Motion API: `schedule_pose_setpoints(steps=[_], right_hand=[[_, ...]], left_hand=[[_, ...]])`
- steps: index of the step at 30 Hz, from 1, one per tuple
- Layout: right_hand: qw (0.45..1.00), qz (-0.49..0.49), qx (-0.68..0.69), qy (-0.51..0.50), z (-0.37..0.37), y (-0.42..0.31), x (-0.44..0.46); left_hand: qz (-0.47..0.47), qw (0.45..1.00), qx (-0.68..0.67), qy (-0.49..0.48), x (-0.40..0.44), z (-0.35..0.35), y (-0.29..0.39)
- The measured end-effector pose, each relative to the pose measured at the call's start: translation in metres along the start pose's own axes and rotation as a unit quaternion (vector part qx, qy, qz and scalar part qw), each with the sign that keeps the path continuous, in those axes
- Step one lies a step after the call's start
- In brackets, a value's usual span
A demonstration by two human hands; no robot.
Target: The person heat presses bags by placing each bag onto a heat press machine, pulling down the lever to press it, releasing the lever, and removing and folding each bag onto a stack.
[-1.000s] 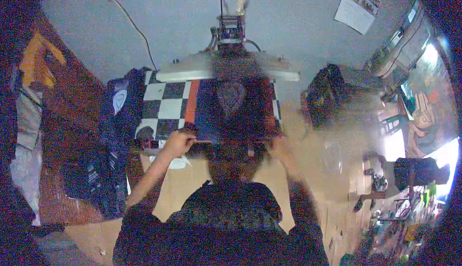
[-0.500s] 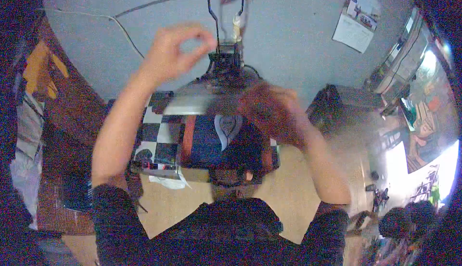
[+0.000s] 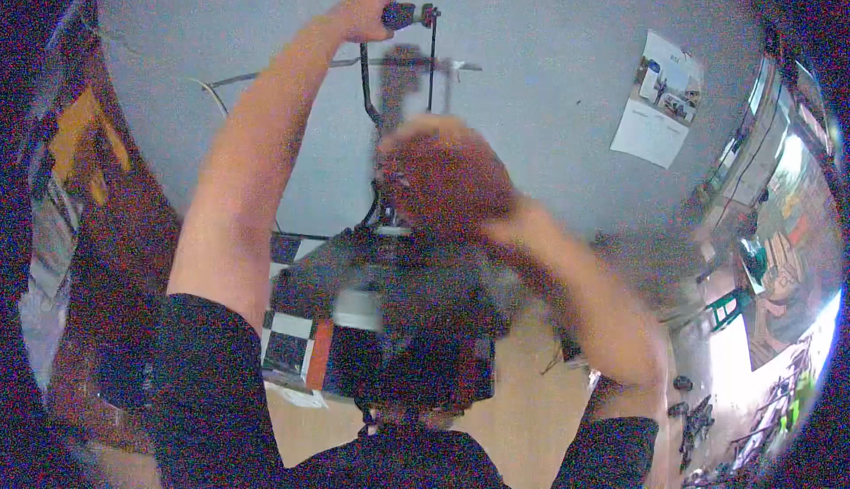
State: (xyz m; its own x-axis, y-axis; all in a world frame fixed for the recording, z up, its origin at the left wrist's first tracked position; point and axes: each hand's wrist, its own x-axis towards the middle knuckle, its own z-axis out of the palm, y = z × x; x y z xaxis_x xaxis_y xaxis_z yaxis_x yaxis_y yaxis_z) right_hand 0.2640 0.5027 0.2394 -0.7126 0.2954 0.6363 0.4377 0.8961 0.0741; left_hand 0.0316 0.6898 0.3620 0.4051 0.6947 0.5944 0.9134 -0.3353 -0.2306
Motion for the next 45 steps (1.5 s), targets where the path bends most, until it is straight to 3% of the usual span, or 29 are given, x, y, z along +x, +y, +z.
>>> schedule_pose_setpoints(steps=[3, 6, 9, 12, 15, 16, 23, 29, 31, 37, 45], right_hand=[[0.987, -0.081, -0.050, 0.127, 0.006, 0.042, 0.032], [0.979, -0.010, -0.153, 0.135, 0.013, 0.067, 0.076], [0.967, -0.019, -0.149, 0.206, 0.024, 0.110, 0.126], [0.952, -0.053, -0.208, 0.220, 0.020, 0.144, 0.167], [0.975, 0.063, -0.210, 0.021, 0.018, 0.160, 0.186], [0.975, 0.062, -0.211, 0.022, 0.020, 0.161, 0.188], [0.973, 0.117, -0.190, -0.063, 0.024, 0.163, 0.199], [0.955, 0.176, -0.237, -0.031, 0.036, 0.155, 0.193], [0.948, 0.189, -0.254, 0.014, 0.037, 0.148, 0.190], [0.949, 0.177, -0.258, 0.028, 0.016, 0.103, 0.160], [0.947, 0.176, -0.266, 0.043, 0.016, 0.023, 0.108]], left_hand=[[-0.034, 0.999, -0.019, 0.022, 0.007, 0.013, 0.000], [-0.042, 0.998, -0.021, 0.050, 0.006, 0.030, -0.007], [-0.013, 0.995, -0.007, 0.101, 0.005, 0.036, -0.010], [-0.083, 0.991, 0.022, 0.105, -0.003, 0.026, 0.003], [-0.084, 0.990, 0.025, 0.106, -0.003, 0.027, 0.002], [-0.086, 0.990, 0.025, 0.108, -0.004, 0.027, 0.001], [-0.065, 0.989, -0.021, 0.134, -0.008, 0.026, -0.002], [-0.084, 0.982, 0.023, 0.168, -0.011, 0.032, 0.006], [-0.110, 0.980, -0.001, 0.164, -0.018, 0.029, 0.014], [-0.140, 0.973, -0.048, 0.176, -0.051, 0.005, 0.043], [-0.098, 0.972, -0.034, 0.209, -0.137, -0.024, 0.087]])
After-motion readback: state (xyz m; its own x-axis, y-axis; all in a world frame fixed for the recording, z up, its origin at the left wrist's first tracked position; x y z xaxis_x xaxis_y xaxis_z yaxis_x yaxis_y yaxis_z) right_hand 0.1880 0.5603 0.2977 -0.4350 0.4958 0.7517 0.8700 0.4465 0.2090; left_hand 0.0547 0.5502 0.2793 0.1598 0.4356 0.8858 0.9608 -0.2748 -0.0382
